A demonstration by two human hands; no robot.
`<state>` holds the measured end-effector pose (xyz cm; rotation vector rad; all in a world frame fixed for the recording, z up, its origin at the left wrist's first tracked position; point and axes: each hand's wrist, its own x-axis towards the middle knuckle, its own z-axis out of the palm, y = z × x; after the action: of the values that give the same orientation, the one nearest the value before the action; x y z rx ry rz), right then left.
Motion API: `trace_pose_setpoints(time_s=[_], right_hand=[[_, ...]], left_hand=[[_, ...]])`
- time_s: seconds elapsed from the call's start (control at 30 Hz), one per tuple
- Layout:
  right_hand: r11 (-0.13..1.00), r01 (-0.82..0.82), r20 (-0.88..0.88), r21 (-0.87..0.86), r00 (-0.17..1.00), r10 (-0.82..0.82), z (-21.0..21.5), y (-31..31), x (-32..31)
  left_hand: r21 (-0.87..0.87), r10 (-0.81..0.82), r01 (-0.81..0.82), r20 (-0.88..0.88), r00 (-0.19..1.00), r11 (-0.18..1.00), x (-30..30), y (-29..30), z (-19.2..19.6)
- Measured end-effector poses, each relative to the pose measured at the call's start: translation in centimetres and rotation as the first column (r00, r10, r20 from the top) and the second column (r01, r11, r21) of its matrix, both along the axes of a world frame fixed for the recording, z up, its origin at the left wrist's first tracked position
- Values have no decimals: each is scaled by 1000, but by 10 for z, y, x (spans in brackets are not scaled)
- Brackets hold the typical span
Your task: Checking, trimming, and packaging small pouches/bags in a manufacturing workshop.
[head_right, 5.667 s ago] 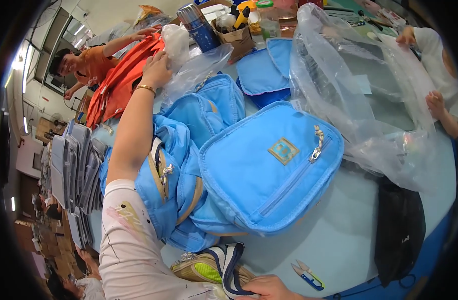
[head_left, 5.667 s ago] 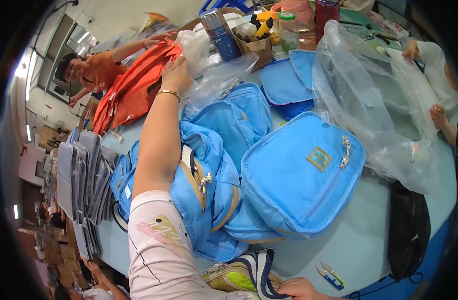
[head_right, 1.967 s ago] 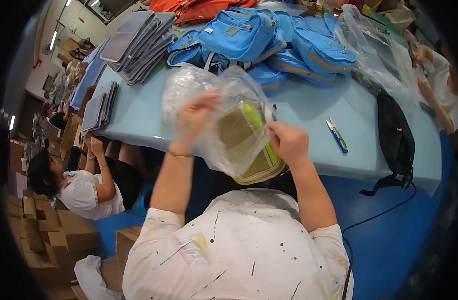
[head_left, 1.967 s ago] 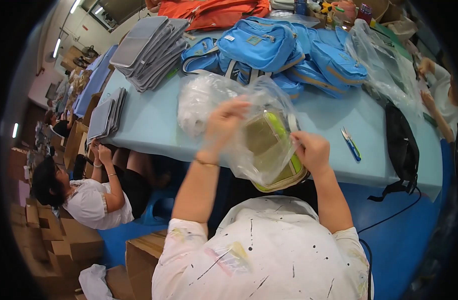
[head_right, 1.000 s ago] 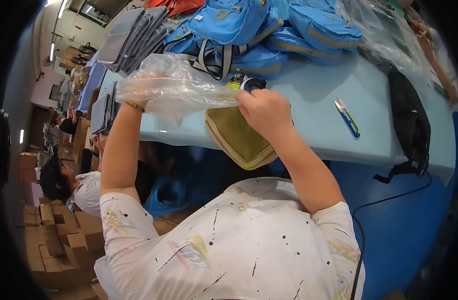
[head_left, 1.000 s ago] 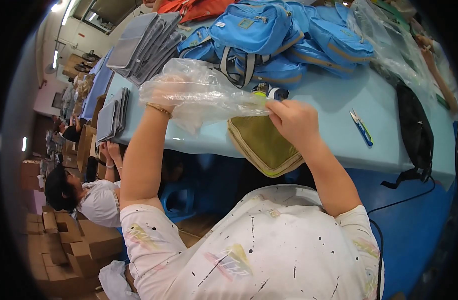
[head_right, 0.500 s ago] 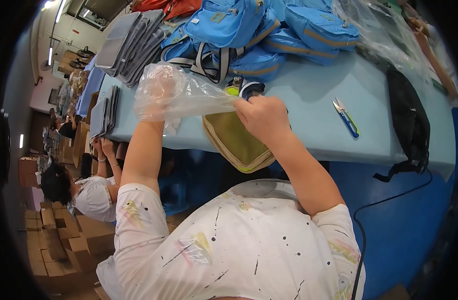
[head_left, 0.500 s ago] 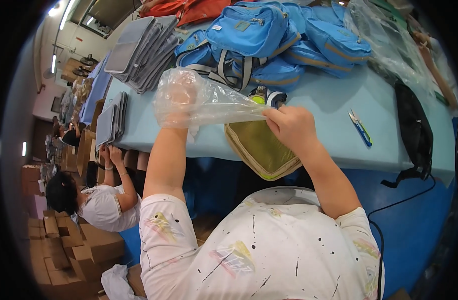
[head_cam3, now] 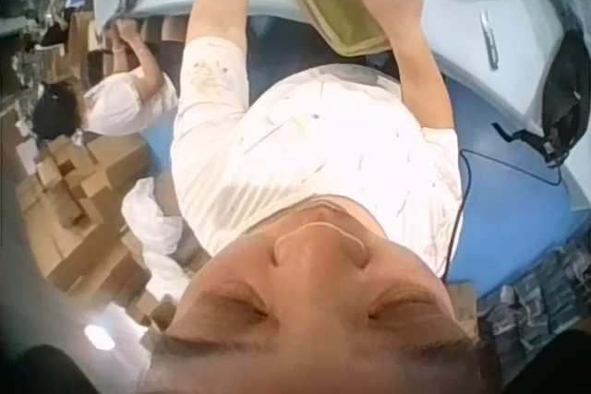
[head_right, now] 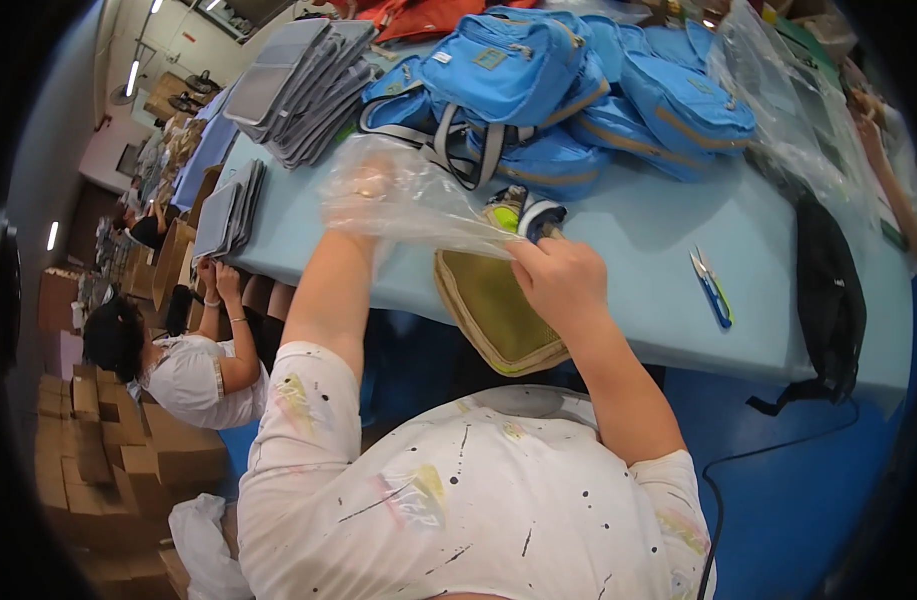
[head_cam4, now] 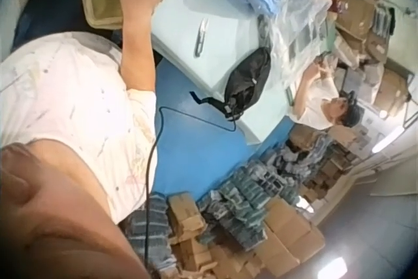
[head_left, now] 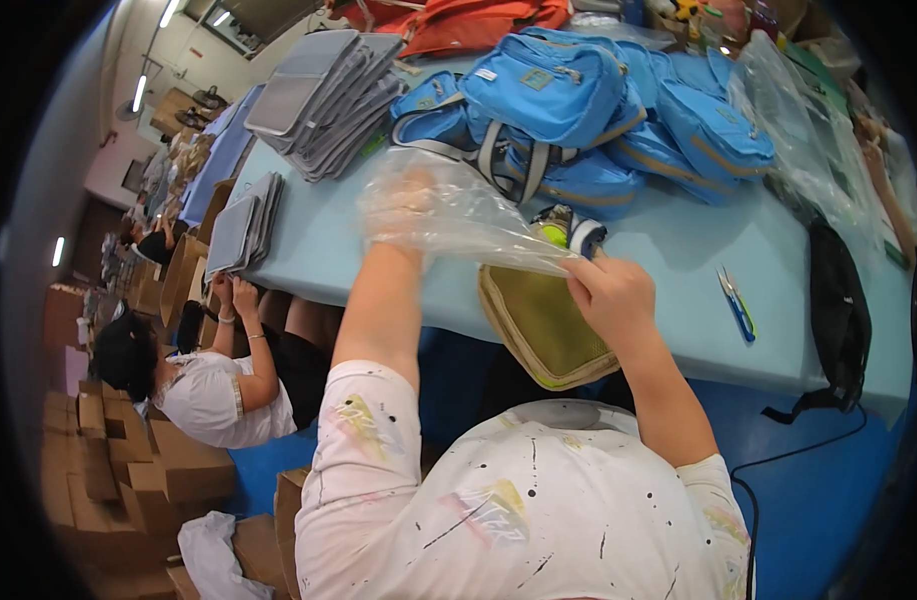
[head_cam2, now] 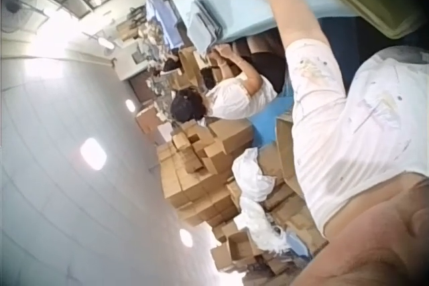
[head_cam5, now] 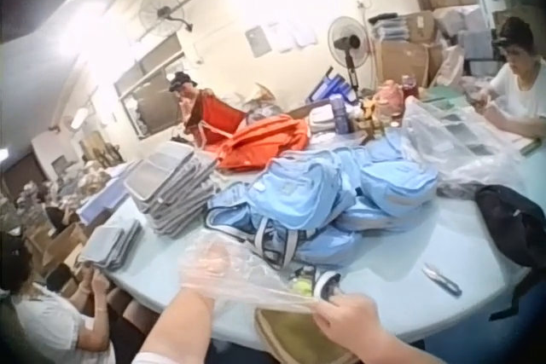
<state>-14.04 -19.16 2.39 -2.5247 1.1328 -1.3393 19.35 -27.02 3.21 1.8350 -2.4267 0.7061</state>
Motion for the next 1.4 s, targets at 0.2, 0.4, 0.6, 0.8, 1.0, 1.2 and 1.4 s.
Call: trace_pose_setpoints(time_s=[0.2,0.4,0.6,0.8,1.0,1.2,1.4], right_hand=[[991,121,-2,49,993,-121,-8,-4,2],[995,96,20,19,995,-96,-19,-4,0],[992,108,-4,59,994,-108,-14,0,-3],[995,95,5,42,995,-95,-15,-3,0],[996,83,-3,38,997,-83,-15,-4,2],[995,104,-2,-4,995,-104,-10,0,7],[973,228,25,29,973,-229,-17,-10,4]], left_hand=[[-73,69,-67,29,997,995,-20,-48,-17],[-154,265,-251,80,961,956,-22,-30,-31],[-192,384,-363,85,919,912,-29,-29,-43],[-132,330,-321,57,942,938,-45,-57,-62],[-71,148,-146,20,989,987,-50,-22,-16],[200,119,-92,-130,984,976,-89,72,90],[268,71,-30,-143,987,963,-105,77,71]])
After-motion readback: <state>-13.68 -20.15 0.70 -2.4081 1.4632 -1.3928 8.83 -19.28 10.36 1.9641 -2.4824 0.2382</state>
